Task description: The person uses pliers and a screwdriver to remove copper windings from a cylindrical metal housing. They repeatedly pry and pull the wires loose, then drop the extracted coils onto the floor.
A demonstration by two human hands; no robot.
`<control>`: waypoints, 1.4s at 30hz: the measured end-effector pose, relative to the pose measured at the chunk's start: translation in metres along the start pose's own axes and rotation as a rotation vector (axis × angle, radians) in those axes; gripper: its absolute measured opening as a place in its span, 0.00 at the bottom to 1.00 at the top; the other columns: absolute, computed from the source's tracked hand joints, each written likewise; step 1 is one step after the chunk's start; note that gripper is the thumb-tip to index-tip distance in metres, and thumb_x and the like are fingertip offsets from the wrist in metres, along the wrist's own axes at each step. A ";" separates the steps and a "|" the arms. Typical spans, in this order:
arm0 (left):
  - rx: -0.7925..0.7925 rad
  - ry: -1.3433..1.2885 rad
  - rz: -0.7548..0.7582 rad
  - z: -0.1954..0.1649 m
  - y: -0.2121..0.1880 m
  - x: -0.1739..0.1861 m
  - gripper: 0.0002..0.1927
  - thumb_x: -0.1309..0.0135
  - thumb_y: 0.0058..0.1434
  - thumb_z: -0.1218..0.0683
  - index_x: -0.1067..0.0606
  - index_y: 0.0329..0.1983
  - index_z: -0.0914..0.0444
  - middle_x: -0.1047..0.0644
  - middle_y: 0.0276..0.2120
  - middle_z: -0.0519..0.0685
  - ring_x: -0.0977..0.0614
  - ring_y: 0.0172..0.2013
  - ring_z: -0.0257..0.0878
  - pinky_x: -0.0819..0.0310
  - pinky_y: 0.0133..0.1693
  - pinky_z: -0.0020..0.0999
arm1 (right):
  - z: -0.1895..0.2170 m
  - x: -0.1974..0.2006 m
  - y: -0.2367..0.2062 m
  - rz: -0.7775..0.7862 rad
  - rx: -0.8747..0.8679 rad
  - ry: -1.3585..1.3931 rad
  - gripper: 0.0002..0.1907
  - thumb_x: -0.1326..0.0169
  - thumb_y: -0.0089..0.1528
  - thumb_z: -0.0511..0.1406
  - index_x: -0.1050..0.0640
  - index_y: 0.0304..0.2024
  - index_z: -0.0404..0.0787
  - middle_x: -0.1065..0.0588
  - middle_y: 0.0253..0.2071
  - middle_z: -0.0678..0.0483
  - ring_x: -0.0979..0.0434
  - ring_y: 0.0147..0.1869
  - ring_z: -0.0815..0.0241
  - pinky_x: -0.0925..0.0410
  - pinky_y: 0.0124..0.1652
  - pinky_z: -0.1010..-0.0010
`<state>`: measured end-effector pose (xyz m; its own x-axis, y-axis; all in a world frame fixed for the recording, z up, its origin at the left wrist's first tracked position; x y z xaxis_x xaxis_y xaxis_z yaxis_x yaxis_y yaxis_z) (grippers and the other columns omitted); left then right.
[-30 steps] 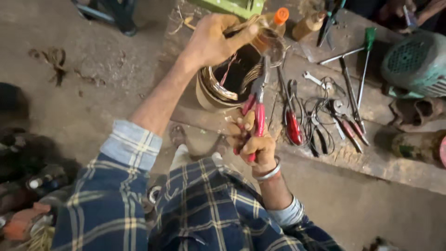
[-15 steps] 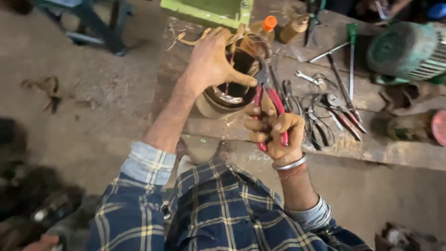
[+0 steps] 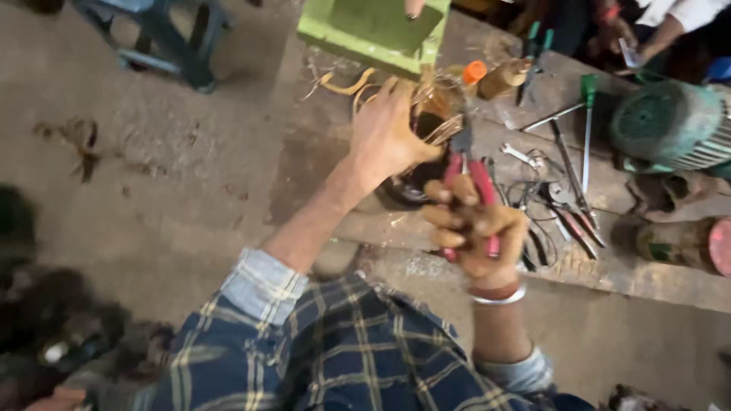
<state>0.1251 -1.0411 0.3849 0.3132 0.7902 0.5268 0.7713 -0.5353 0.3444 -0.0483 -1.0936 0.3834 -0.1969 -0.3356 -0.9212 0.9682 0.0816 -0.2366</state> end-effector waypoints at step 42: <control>-0.410 -0.024 -0.243 -0.016 -0.102 0.093 0.47 0.35 0.55 0.27 0.31 0.63 0.63 0.44 0.65 0.62 0.45 0.71 0.62 0.50 0.75 0.62 | -0.014 0.049 -0.091 -0.052 0.381 -0.575 0.50 0.42 0.51 0.40 0.43 0.75 0.35 0.44 0.78 0.41 0.47 0.82 0.41 0.47 0.73 0.46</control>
<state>0.0667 -0.9176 0.4116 0.1674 0.9112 0.3763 0.5435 -0.4038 0.7360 -0.1482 -1.1042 0.3553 -0.2334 -0.7833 -0.5762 0.9672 -0.2484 -0.0541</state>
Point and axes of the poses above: each hand's wrist, its own y-axis towards the middle knuckle, its own x-axis out of the back of the hand, z = x × y, the point moved 8 cm from there along y, towards the middle knuckle
